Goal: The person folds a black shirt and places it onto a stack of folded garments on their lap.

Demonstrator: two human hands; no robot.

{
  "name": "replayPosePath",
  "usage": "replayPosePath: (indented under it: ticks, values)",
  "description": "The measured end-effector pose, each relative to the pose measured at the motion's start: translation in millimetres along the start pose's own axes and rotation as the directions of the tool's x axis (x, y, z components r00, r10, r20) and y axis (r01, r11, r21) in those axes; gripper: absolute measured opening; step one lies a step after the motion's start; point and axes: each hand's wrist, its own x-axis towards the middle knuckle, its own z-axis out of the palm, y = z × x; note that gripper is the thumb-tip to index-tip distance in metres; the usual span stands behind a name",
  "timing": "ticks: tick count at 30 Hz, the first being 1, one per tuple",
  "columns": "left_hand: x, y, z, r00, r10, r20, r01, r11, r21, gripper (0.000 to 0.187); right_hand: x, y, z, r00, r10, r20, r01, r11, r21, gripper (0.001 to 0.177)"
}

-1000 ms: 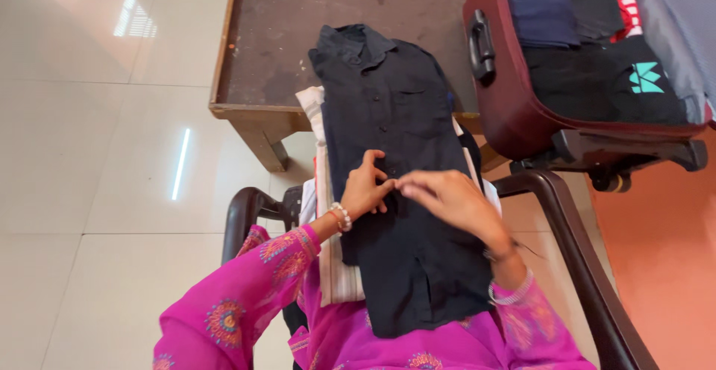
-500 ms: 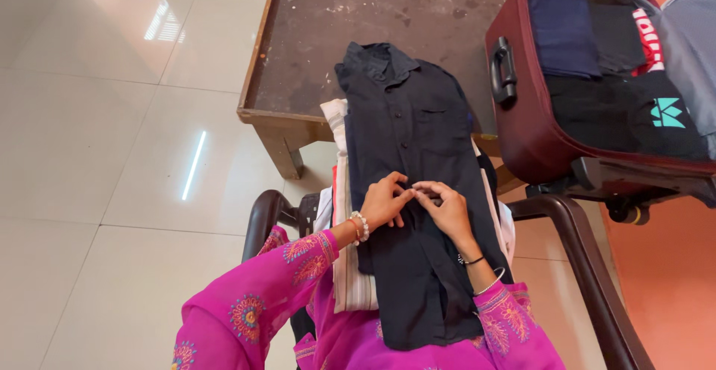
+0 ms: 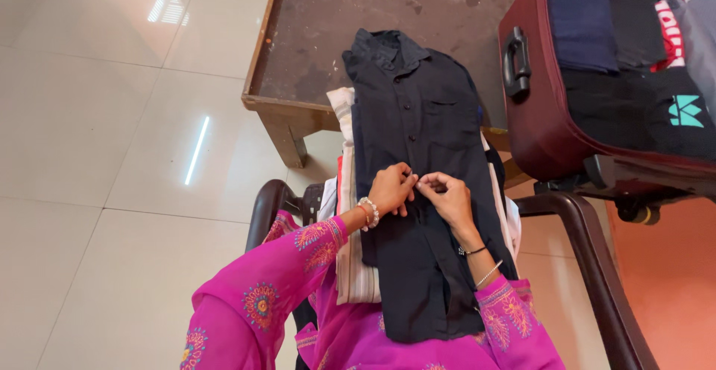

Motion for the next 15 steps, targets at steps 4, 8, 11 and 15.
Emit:
replayPosePath:
  ticks: [4, 8, 11, 15]
  values:
    - [2.9, -5.3, -1.6, 0.994, 0.104, -0.016, -0.098, 0.967, 0.234, 0.025, -0.5, 7.9, 4.3, 0.998, -0.039, -0.041, 0.04, 0.999, 0.013, 0.011]
    - [10.9, -11.7, 4.2, 0.883, 0.461, -0.094, -0.258, 0.641, 0.722, 0.025, 1.3, 10.6, 4.9, 0.995, -0.06, -0.076, 0.062, 0.998, 0.022, 0.011]
    - [7.9, -5.3, -4.1, 0.966, 0.25, -0.062, -0.185, 0.841, 0.509, 0.026, 0.2, 4.7, 6.1, 0.992, -0.058, -0.109, 0.061, 0.998, 0.021, 0.011]
    - [3.7, 8.1, -14.0, 0.989, 0.141, 0.033, -0.145, 0.959, 0.244, 0.027, -8.2, -5.6, 6.1, 0.981, -0.115, -0.154, 0.12, 0.992, 0.023, 0.012]
